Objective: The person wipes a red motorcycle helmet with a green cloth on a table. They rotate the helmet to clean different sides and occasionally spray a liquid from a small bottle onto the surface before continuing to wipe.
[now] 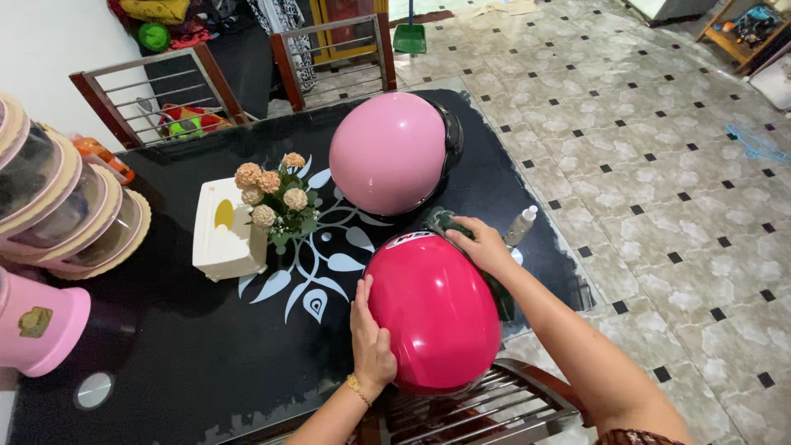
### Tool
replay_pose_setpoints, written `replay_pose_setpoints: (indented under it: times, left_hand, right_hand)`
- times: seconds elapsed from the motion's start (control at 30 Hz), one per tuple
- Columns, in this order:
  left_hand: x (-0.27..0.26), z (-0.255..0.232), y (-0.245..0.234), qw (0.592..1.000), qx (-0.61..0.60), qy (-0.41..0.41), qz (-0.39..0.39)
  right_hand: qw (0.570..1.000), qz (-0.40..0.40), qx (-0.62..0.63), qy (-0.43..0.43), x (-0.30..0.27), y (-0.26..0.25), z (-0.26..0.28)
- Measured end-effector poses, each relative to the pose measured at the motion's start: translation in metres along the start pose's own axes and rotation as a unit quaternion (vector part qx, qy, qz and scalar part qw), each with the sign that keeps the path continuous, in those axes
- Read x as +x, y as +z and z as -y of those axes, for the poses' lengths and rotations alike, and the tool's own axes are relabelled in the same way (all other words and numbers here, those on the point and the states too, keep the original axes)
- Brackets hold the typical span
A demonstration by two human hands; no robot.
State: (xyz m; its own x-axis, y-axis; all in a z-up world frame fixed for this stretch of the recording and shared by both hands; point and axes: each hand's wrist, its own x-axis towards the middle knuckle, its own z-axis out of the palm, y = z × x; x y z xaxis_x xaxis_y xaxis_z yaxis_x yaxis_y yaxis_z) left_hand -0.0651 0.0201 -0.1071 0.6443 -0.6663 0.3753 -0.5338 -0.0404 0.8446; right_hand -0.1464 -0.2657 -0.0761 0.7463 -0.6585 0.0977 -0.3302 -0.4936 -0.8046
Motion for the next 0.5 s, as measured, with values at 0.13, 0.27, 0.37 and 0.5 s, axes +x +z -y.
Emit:
replay_pose_setpoints:
  times: [0.13, 0.27, 0.37, 0.5]
  left_hand:
    - [-0.003, 0.0, -0.002, 0.998, 0.022, 0.061, -0.009]
    - [-0.005, 0.002, 0.0, 0.998, 0.027, 0.057, -0.009]
    - [-0.006, 0.004, -0.001, 0.996, 0.057, 0.064, 0.007]
    - [-0.005, 0.005, 0.0, 0.995, 0.067, 0.075, 0.016]
  right_hand:
    - [0.983, -0.054, -0.142, -0.101, -0.053, -0.002, 0.014]
    - [0.931, -0.087, -0.214, -0.282, -0.144, -0.004, 0.04]
    - [0.866, -0.001, -0.261, -0.426, -0.189, 0.003, 0.053]
    - [0.809, 0.035, -0.272, -0.52, -0.181, 0.007, 0.051]
